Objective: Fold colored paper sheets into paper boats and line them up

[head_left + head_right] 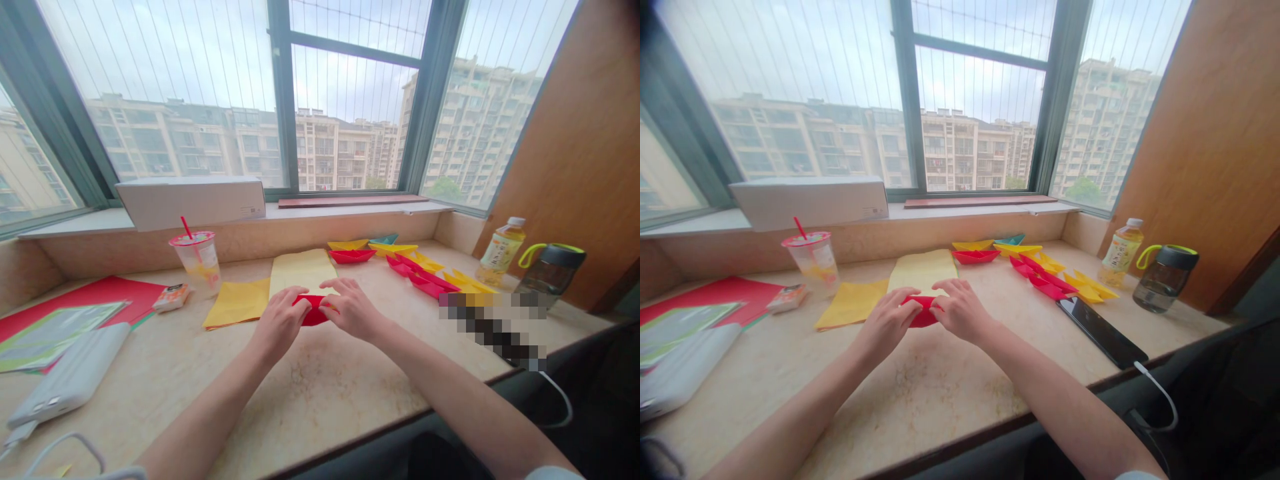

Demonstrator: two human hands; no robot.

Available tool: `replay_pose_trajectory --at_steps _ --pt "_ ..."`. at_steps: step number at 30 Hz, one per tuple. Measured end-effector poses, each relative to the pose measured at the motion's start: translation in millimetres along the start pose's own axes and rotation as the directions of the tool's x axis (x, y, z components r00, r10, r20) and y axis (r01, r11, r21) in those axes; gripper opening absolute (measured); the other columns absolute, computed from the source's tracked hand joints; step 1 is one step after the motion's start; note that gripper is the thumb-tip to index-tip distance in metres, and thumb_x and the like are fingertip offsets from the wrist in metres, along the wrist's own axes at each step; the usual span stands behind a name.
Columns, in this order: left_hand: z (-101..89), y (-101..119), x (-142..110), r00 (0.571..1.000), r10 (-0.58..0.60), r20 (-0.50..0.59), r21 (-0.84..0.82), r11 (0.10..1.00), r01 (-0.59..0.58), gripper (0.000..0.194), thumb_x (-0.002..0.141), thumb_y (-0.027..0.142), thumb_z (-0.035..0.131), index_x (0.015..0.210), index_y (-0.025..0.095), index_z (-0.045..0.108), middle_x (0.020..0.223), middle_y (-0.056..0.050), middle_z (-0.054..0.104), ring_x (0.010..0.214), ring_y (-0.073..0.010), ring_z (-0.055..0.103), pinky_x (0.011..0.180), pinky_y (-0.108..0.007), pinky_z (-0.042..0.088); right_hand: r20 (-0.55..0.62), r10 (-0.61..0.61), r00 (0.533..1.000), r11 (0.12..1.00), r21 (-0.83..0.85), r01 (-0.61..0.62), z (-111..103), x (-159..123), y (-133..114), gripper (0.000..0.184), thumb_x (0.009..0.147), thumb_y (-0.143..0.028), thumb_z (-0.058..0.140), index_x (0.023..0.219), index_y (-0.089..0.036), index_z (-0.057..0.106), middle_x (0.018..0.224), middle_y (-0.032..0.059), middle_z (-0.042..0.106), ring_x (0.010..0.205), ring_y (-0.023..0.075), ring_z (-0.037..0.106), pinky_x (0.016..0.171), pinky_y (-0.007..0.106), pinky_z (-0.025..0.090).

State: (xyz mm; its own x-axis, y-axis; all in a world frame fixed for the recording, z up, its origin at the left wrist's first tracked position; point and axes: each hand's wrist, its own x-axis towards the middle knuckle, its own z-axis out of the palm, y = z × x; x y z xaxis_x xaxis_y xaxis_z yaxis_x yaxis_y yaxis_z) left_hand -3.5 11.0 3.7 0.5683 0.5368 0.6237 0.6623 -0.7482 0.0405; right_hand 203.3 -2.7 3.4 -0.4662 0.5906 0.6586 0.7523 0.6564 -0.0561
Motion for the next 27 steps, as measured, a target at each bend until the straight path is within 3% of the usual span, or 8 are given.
replay_pose_trajectory --at_steps 5,8,10,12,18,22,27 --pt "-4.6 4.7 1.6 0.989 -0.074 -0.128 -0.007 0.997 0.074 0.032 0.093 0.025 0.051 0.123 0.017 0.060 0.145 -0.016 0.044 0.128 -0.0316 0.048 0.104 -0.048 0.043 -0.023 0.041 0.999 0.999 -0.013 -0.042 -2.7 1.1 19.6 0.011 0.088 -0.022 0.063 0.082 -0.020 0.072 0.121 0.0073 0.064 0.109 0.0225 0.057 0.098 0.042 0.039" --pt "-6.4 5.0 1.9 0.984 -0.077 -0.160 -0.013 0.997 0.076 0.029 0.093 0.024 0.051 0.119 0.018 0.062 0.144 -0.015 0.045 0.129 -0.0304 0.047 0.105 -0.048 0.043 -0.057 0.209 0.976 0.968 -0.130 -0.215 -13.8 -0.4 50.3 0.014 0.089 -0.022 0.060 0.085 -0.020 0.073 0.120 0.0085 0.065 0.114 0.0239 0.055 0.100 0.042 0.037" --pt "-5.2 4.2 0.9 0.989 -0.064 -0.133 -0.019 0.998 0.062 0.021 0.093 0.024 0.051 0.107 0.019 0.066 0.141 -0.014 0.047 0.126 -0.0296 0.050 0.104 -0.048 0.044 -0.050 0.396 0.917 0.880 -0.263 -0.395 -23.4 -4.4 74.1 0.018 0.089 -0.025 0.058 0.087 -0.020 0.075 0.120 0.0092 0.065 0.115 0.0254 0.053 0.100 0.043 0.035" --pt "-2.8 3.7 -0.6 0.994 -0.054 -0.095 -0.026 0.998 0.052 0.018 0.093 0.023 0.051 0.098 0.019 0.067 0.138 -0.013 0.050 0.124 -0.0290 0.052 0.103 -0.048 0.046 -0.021 0.603 0.797 0.715 -0.430 -0.552 -31.6 -11.0 95.3 0.023 0.091 -0.029 0.053 0.094 -0.021 0.075 0.123 0.0087 0.063 0.117 0.0254 0.050 0.101 0.041 0.033" --pt "0.5 4.9 -1.6 0.996 -0.058 -0.067 -0.041 0.998 0.056 0.017 0.092 0.022 0.051 0.091 0.019 0.068 0.133 -0.012 0.054 0.120 -0.0273 0.055 0.101 -0.046 0.048 -0.030 0.778 0.628 0.519 -0.532 -0.669 -32.8 -29.8 130.6 0.027 0.086 -0.022 0.054 0.101 -0.009 0.073 0.114 0.0206 0.063 0.113 0.0347 0.051 0.095 0.049 0.033" --pt "-0.4 5.3 -0.9 0.996 -0.055 -0.066 -0.045 0.998 0.052 0.018 0.092 0.021 0.051 0.089 0.019 0.068 0.130 -0.012 0.056 0.118 -0.0272 0.056 0.100 -0.046 0.048 -0.041 0.826 0.562 0.446 -0.561 -0.697 -23.8 -30.0 142.1 0.032 0.087 -0.020 0.050 0.109 -0.007 0.070 0.118 0.0222 0.061 0.115 0.0354 0.049 0.095 0.051 0.032" --pt "0.2 5.4 -2.2 0.998 -0.049 -0.038 -0.042 0.998 0.048 0.019 0.092 0.020 0.050 0.086 0.018 0.068 0.128 -0.012 0.058 0.117 -0.0265 0.055 0.101 -0.047 0.047 -0.006 0.835 0.551 0.448 -0.573 -0.686 -21.4 -26.4 145.1 0.036 0.092 -0.027 0.045 0.113 -0.009 0.068 0.122 0.0215 0.058 0.115 0.0345 0.048 0.097 0.053 0.032"
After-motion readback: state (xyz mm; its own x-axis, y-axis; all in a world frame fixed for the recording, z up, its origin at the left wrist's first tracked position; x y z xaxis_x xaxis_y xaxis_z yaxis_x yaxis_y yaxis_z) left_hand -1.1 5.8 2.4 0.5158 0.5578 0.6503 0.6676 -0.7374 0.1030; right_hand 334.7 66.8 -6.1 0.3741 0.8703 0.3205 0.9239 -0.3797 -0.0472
